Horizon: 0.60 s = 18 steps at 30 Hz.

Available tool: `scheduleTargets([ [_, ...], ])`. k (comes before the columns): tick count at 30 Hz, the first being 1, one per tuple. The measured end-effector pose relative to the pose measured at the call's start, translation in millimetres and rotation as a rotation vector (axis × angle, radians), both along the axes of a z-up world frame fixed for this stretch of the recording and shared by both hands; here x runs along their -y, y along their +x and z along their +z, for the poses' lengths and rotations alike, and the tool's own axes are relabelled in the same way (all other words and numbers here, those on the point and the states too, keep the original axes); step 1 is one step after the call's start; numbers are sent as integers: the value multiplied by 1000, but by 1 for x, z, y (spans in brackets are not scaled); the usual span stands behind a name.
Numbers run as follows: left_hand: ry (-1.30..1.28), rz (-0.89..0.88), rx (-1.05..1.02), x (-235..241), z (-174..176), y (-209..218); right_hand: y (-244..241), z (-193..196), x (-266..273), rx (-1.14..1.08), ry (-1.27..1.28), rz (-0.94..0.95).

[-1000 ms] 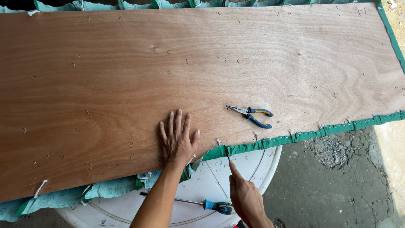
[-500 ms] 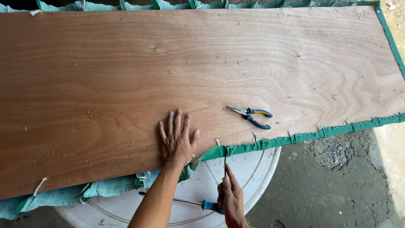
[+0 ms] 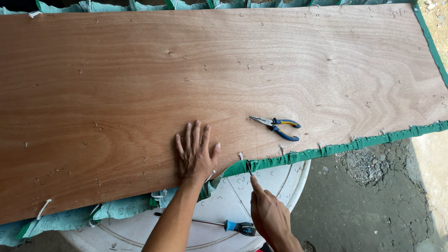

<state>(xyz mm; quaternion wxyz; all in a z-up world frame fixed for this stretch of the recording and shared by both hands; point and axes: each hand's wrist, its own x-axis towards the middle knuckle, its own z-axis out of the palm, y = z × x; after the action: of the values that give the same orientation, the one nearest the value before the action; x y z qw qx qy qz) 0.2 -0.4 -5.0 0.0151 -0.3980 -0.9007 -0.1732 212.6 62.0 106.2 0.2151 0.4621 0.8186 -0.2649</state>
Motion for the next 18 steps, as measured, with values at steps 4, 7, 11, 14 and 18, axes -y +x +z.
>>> scheduleTargets([
  [4,-19,-2,12,-2,1,0,0,2,-9,15,72,133],
  [7,-21,0,10,-1,5,0,-1,3,-15,12,118,192],
  [11,-24,-16,11,3,8,1,-5,-4,-27,64,105,272],
  [14,-11,-38,-11,4,8,1,-10,-22,-21,134,54,240],
  [18,-1,-42,-67,1,11,1,3,-51,14,-206,170,63],
])
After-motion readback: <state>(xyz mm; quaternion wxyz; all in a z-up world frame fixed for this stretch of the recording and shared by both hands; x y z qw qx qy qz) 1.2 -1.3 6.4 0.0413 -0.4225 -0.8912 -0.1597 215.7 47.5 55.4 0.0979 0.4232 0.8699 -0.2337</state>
